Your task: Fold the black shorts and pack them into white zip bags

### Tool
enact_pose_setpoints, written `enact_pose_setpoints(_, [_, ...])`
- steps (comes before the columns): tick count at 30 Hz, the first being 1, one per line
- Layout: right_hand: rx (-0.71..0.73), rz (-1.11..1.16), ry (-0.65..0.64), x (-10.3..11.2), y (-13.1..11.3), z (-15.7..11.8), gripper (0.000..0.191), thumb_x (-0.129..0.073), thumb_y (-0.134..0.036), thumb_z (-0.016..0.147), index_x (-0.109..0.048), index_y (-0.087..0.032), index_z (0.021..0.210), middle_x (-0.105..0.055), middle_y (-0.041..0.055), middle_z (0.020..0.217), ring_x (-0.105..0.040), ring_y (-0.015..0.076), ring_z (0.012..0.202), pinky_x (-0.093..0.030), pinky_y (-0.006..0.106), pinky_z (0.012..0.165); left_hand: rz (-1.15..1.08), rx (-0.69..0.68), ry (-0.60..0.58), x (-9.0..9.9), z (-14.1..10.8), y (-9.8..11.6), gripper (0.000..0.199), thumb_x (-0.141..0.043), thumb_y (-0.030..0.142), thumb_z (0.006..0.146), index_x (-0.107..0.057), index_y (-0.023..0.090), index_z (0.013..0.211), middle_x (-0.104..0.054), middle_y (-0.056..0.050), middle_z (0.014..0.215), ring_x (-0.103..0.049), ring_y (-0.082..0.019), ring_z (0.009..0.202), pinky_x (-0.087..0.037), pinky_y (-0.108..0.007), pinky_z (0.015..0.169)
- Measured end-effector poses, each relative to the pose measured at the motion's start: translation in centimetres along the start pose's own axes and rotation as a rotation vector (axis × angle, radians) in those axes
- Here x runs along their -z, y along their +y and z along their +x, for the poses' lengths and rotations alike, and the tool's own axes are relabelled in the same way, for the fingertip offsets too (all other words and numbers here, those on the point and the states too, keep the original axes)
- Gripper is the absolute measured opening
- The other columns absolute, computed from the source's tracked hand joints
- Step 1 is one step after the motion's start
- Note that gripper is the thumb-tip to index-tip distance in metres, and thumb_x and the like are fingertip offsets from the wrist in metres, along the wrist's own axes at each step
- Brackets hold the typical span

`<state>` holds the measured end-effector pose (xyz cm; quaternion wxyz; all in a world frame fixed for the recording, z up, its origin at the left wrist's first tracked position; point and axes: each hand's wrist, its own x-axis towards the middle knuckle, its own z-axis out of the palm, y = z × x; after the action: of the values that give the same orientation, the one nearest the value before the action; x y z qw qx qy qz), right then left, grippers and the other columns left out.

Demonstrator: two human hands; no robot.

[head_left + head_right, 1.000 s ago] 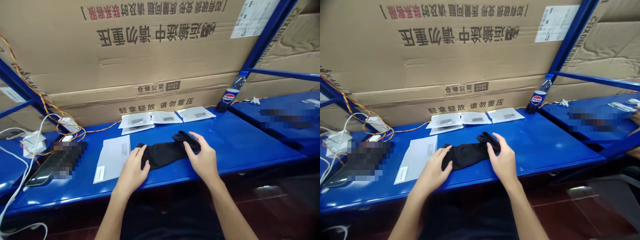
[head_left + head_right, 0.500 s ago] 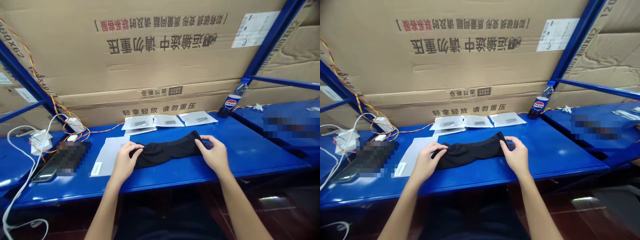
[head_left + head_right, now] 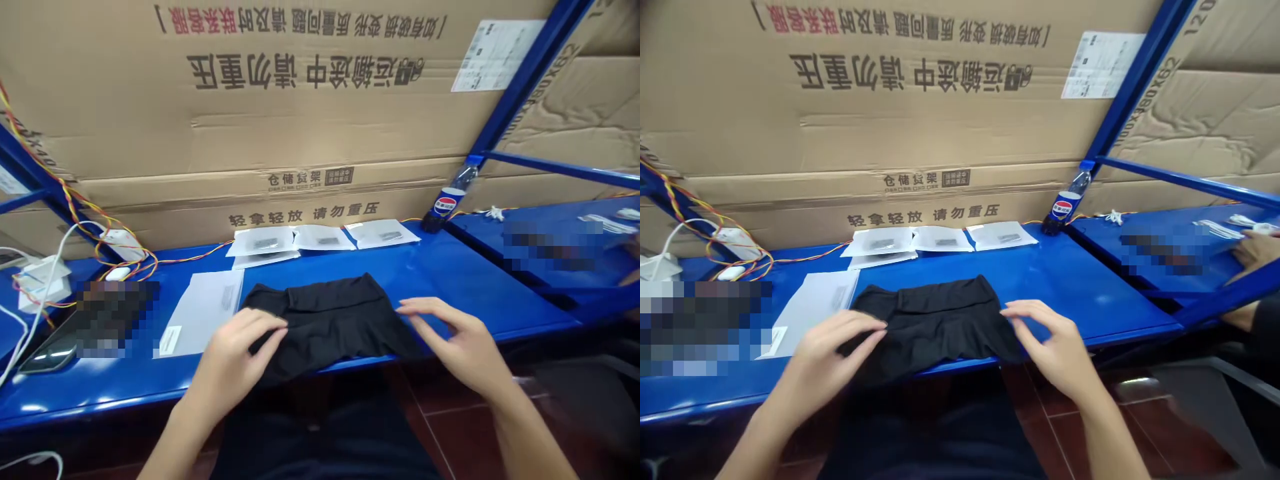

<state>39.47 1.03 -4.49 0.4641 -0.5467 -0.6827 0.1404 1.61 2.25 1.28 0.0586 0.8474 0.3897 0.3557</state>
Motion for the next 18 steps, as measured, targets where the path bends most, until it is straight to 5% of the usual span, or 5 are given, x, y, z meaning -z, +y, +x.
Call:
enact_pose_setpoints(4, [0.094,-0.071,-0.086,-2.4,0.1,3.4,0.031,-0.062,-0.035,0.100,-0.076,-0.030,0.127,-0.075,0.0070,0.136,-0.067,0.0318,0.134,-0.055,0.051,0.114,0.187,-0.122,-0.161,-3.0,4.0,-2.9,0.020,-0.069,0.024,0.101,-0.076,0.021,0.119,-0.078,-0.011,0.124,-0.072,-0.029,0.117,-0.062,-0.044,0.099])
enact_pose_setpoints(8, [0.118,-0.144,-0.194,-3.7,1.2,4.4,0.037,-0.057,-0.031,0.100,-0.074,-0.027,0.133,-0.075,0.0096,0.137,-0.068,0.0330,0.132,-0.056,0.055,0.112,0.242,-0.154,-0.262,-4.7,4.0,-4.4,0.014,-0.065,0.019,0.102,-0.078,0.018,0.107,-0.081,-0.010,0.108,-0.075,-0.028,0.105,-0.063,-0.043,0.093])
enact_pose_setpoints(13, [0.130,-0.091,-0.194,-3.0,0.5,3.6,0.020,-0.063,-0.035,0.099,-0.081,-0.028,0.106,-0.081,0.0072,0.107,-0.073,0.0304,0.108,-0.061,0.048,0.097,0.046,-0.044,-0.152,-3.1,2.1,-3.9,0.023,-0.055,0.028,0.107,-0.078,0.022,0.109,-0.082,-0.007,0.107,-0.076,-0.024,0.101,-0.062,-0.038,0.093])
enact_pose_setpoints(18, [-0.050,0.082,-0.189,-3.2,0.5,8.7,0.029,-0.068,-0.050,0.094,-0.079,-0.024,0.095,-0.080,0.0084,0.099,-0.073,0.0275,0.092,-0.059,0.041,0.087,-0.181,0.241,-0.217,-1.2,6.8,-6.2,0.030,-0.064,0.047,0.098,-0.080,0.022,0.103,-0.083,-0.006,0.105,-0.076,-0.026,0.098,-0.059,-0.035,0.088])
